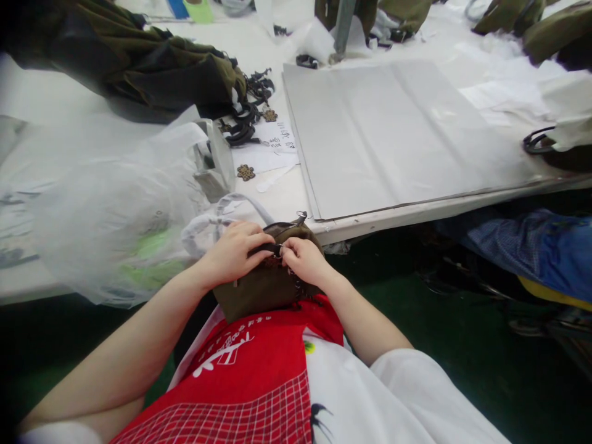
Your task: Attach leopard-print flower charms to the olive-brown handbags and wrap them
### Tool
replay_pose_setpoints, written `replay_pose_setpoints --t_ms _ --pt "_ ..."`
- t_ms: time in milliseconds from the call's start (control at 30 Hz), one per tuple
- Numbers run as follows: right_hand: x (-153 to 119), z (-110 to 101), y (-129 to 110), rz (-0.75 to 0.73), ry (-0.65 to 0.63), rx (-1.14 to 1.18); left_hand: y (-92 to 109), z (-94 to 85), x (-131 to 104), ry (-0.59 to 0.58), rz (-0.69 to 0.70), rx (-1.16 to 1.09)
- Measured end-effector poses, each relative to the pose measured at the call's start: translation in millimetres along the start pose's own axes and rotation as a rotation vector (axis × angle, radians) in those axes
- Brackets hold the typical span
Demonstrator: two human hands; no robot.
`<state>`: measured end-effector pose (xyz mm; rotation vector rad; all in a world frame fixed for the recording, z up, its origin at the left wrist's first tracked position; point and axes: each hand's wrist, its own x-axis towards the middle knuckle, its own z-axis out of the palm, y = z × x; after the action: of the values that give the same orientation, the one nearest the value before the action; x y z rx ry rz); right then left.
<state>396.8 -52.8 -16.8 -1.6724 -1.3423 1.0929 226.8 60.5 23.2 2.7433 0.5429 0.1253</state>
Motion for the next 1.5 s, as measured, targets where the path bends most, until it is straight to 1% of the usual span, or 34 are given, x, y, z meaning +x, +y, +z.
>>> replay_pose_setpoints --t_ms 100,167,267,367,467,567,733,833,900,1000,1100,1167,1200,1300,1400,1467,1500 --pt "0 3 2 0.057 -0.022 0.082 4 6.7 1 -0.015 -0.031 -0.084" --pt "-1 5 4 0.066 -0.013 0.100 3 10.5 1 -0.014 -0.057 -0.136" --pt "-5 9 6 0.109 0.011 0.192 1 13.2 0 -0.020 -0.062 -0.190" --pt "-8 13 8 0.141 0.037 0.285 0 14.6 -1 -0.035 -0.063 -0.221" --pt "-8 17 10 0.146 0.054 0.358 0 17.1 -1 -0.019 -0.085 -0.213" --pt "-9 21 8 0.203 0.068 0.527 2 19.5 -3 0.016 -0.094 -0.202" --pt "-15 30 1 0.394 0.033 0.926 6 21.9 -5 0.041 -0.107 -0.209" --pt "-20 34 -3 0.501 0.030 1.108 9 22.9 -6 0.044 -0.119 -0.223" --pt "-22 37 -4 0.528 0.067 1.187 10 23.0 -6 0.043 -0.117 -0.228" --pt "-23 42 -2 0.492 0.141 1.210 11 22.4 -8 0.036 -0.108 -0.231" --pt "-22 45 3 0.409 0.185 1.088 10 20.3 -10 0.037 -0.087 -0.207" --pt "-21 45 7 0.330 0.203 0.918 11 17.0 -10 0.064 -0.070 -0.164" --pt "-21 43 8 0.277 0.217 0.790 11 14.7 -9 0.095 -0.063 -0.133" --pt "-20 30 5 0.100 0.260 0.247 17 6.9 -7 0.247 -0.071 -0.005" --pt "-18 14 -7 -0.018 0.257 -0.272 26 6.7 -13 0.443 -0.183 0.110" --pt "-14 5 -18 -0.059 0.217 -0.491 30 14.4 -25 0.574 -0.271 0.138" --pt "-12 2 -22 -0.072 0.199 -0.559 31 19.9 -33 0.628 -0.293 0.144"
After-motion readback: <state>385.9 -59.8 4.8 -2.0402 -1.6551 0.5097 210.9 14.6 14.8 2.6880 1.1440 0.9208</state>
